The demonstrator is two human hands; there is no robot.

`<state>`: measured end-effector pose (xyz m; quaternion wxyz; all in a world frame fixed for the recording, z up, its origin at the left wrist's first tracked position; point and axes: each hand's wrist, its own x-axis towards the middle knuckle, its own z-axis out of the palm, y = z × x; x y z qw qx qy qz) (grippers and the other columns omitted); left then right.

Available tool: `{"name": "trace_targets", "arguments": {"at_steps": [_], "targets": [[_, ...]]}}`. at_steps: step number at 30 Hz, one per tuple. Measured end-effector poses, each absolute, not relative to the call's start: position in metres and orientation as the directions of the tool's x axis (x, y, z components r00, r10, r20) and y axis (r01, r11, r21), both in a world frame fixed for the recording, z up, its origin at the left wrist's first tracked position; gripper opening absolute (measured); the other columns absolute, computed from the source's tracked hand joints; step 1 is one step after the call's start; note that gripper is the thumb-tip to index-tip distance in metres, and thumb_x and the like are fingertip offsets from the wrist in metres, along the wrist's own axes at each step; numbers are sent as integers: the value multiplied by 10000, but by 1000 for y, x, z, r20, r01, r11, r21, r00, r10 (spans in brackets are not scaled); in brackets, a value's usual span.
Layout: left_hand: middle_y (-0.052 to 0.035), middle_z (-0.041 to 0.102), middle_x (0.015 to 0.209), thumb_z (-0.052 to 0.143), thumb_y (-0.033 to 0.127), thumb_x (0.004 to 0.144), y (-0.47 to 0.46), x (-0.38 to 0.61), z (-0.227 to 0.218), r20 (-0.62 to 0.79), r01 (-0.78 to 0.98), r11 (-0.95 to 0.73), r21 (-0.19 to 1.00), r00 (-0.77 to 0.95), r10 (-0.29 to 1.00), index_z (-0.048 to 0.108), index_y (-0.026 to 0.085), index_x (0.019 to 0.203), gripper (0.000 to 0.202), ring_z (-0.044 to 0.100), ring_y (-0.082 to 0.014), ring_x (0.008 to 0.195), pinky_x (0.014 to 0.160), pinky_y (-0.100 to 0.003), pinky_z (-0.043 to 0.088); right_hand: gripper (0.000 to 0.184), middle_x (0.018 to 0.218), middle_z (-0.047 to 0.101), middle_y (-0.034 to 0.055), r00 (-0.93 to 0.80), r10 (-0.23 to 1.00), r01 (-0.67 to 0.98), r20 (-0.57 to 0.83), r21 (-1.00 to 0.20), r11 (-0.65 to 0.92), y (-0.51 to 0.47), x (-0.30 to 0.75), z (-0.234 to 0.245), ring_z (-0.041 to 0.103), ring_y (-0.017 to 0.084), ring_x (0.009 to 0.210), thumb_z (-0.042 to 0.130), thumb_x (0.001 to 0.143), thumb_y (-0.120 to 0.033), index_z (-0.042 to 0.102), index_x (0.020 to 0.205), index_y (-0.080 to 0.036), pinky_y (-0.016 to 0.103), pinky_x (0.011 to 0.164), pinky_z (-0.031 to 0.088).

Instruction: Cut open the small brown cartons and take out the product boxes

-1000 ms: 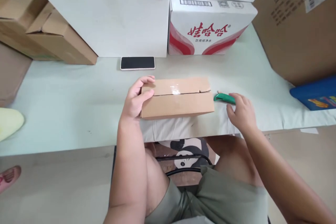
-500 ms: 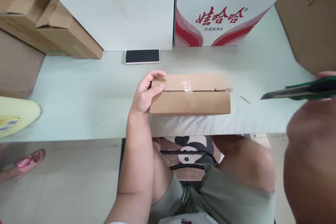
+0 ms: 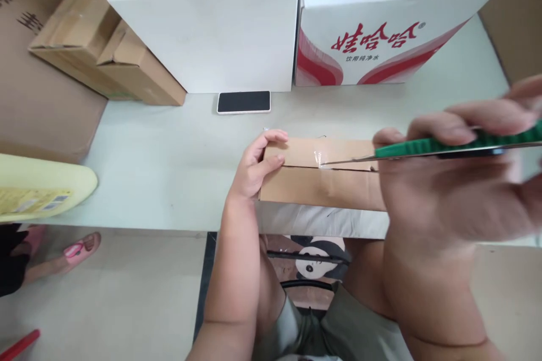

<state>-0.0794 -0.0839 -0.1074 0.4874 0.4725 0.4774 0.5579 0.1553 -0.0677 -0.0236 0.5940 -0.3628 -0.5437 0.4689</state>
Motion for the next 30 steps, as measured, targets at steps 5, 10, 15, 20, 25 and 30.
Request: {"name": "trace_targets", "arguments": {"at_steps": [5, 10, 15, 20, 25, 30], "targets": [[-87, 695, 1262, 820, 445, 727, -83, -79, -106, 23, -95, -33, 995, -104, 994, 719, 240, 994, 351, 599, -321, 1290, 1149, -445, 465, 155, 694, 313, -18, -38, 975, -484, 217, -858, 172, -46, 153, -49, 386, 184, 648, 643, 866, -553, 726, 908, -429, 384, 753, 513], [-83, 673, 1280, 777, 409, 732, -82, -77, -106, 3, -107, -13, 994, -92, 996, 703, 238, 1012, 336, 602, -299, 1241, 1057, -405, 506, 195, 705, 318, -28, 37, 964, -416, 264, -873, 255, -46, 167, -55, 409, 172, 647, 634, 908, -577, 698, 894, -393, 394, 840, 527], [-73, 658, 1283, 785, 389, 690, -84, -74, -107, -37, -158, 18, 987, -120, 992, 696, 242, 994, 349, 613, -273, 1156, 940, -368, 528, 215, 719, 296, -33, 40, 956, -409, 291, -868, 281, -51, 166, -59, 435, 153, 646, 655, 909, -545, 616, 870, -337, 364, 830, 540], [-72, 654, 1289, 768, 401, 711, -85, -73, -107, -21, -128, 7, 992, -114, 993, 677, 245, 998, 338, 609, -278, 1178, 946, -373, 519, 291, 706, 246, -45, 36, 962, -455, 270, -853, 256, -49, 163, -60, 424, 136, 615, 674, 880, -503, 498, 796, -287, 337, 780, 546], [-72, 643, 1307, 749, 412, 744, -84, -75, -109, -4, -98, -5, 995, -92, 996, 659, 249, 1022, 335, 604, -282, 1196, 956, -379, 512, 304, 684, 263, -52, 33, 960, -419, 277, -869, 265, -50, 162, -57, 443, 131, 603, 649, 902, -465, 435, 795, -278, 326, 762, 548], [-71, 645, 1309, 774, 437, 742, -84, -75, -110, -3, -111, -6, 994, -87, 996, 665, 254, 1026, 355, 608, -291, 1203, 961, -385, 516, 355, 644, 242, -67, 25, 952, -496, 306, -822, 278, -57, 152, -49, 461, 117, 578, 699, 881, -357, 373, 774, -263, 302, 734, 547]]}}
